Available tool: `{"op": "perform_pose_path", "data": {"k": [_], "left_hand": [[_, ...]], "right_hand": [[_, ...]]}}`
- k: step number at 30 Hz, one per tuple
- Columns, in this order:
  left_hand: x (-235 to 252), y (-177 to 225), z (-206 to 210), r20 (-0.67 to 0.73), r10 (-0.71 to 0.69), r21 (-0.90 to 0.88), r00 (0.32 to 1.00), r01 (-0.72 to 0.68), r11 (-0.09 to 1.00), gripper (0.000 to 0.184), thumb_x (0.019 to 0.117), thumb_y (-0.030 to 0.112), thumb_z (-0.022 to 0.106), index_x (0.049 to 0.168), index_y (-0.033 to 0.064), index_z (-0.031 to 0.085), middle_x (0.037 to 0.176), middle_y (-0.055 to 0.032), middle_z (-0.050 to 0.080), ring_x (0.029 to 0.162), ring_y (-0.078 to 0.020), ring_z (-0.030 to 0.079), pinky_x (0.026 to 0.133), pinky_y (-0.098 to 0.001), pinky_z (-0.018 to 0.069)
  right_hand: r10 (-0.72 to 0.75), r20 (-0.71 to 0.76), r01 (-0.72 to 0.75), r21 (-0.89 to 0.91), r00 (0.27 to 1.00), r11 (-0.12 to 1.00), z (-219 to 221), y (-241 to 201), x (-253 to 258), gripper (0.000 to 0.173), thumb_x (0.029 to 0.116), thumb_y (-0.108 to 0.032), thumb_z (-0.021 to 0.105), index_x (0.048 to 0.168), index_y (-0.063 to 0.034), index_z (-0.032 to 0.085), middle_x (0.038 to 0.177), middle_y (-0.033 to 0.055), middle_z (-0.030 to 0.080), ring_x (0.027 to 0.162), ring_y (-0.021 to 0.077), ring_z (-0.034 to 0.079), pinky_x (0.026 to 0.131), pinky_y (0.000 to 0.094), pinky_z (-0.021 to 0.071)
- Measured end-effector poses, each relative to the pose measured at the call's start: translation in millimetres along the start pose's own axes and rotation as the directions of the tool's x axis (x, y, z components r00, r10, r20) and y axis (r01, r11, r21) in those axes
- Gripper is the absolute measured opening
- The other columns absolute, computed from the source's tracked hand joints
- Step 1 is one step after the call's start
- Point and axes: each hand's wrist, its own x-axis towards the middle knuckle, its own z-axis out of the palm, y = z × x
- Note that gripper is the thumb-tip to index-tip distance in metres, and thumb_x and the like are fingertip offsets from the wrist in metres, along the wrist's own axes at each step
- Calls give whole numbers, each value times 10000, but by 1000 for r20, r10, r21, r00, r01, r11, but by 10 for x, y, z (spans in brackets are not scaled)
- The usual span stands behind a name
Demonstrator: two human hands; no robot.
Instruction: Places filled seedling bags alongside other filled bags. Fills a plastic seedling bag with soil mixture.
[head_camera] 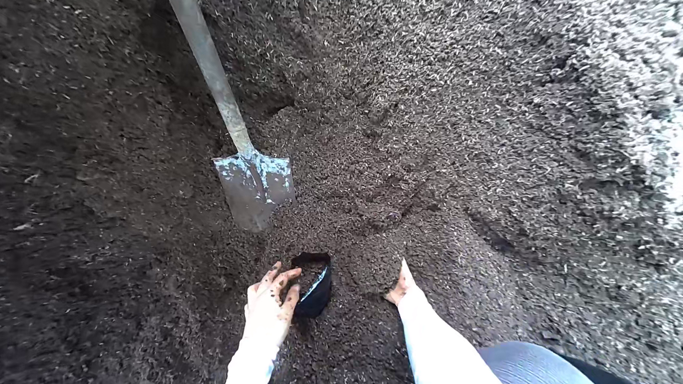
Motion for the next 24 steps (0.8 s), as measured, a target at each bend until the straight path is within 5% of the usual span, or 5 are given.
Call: {"op": "perform_pose_path", "data": {"k": [6,11,18,21,24], "left_hand": [[126,121,-21,249,-78,9,965,79,997,625,985,90,603,1580,127,416,1604,-128,440,1477,-245,436,1226,-437,332],[208,156,-10,266,-101,-87,959,128,988,779,954,86,657,1635,135,281,1669,-109,333,1498,-251,405,1216,-462,347],[72,254,-59,215,-226,-79,950,248,966,577,915,163,744,1402,-49,521,1371,-239,608,1311,-339,578,1122,-507,442],[-3,186,-44,228,-228,-122,946,260,958,637,954,204,726,1458,-77,456,1461,-256,536,1390,-330,513,1176,-464,391],[-78,126,-34,202,-205,-206,958,246,947,760,938,153,746,1546,-53,340,1544,-250,455,1446,-322,455,1205,-449,357]], "right_hand": [[-180,-44,179,-29,983,983,314,-88,-194,582,1141,-391,181,1578,-11,241,1592,236,352,1425,316,420,1128,494,394],[-274,212,284,-16,938,959,784,-200,-649,474,1139,-321,164,1397,-12,414,1151,107,599,978,110,607,819,290,534],[61,578,155,-318,814,935,1346,-95,-1065,618,1086,-567,218,1212,-100,603,950,92,713,840,206,701,720,410,600],[-29,465,350,-623,885,700,1558,30,-1385,500,1115,-452,328,1281,-76,614,1089,105,682,950,194,659,828,391,547],[-127,609,622,-767,783,156,1652,15,-1499,408,1114,-268,423,1378,-8,594,1364,196,622,1278,280,584,1102,466,436]]}}
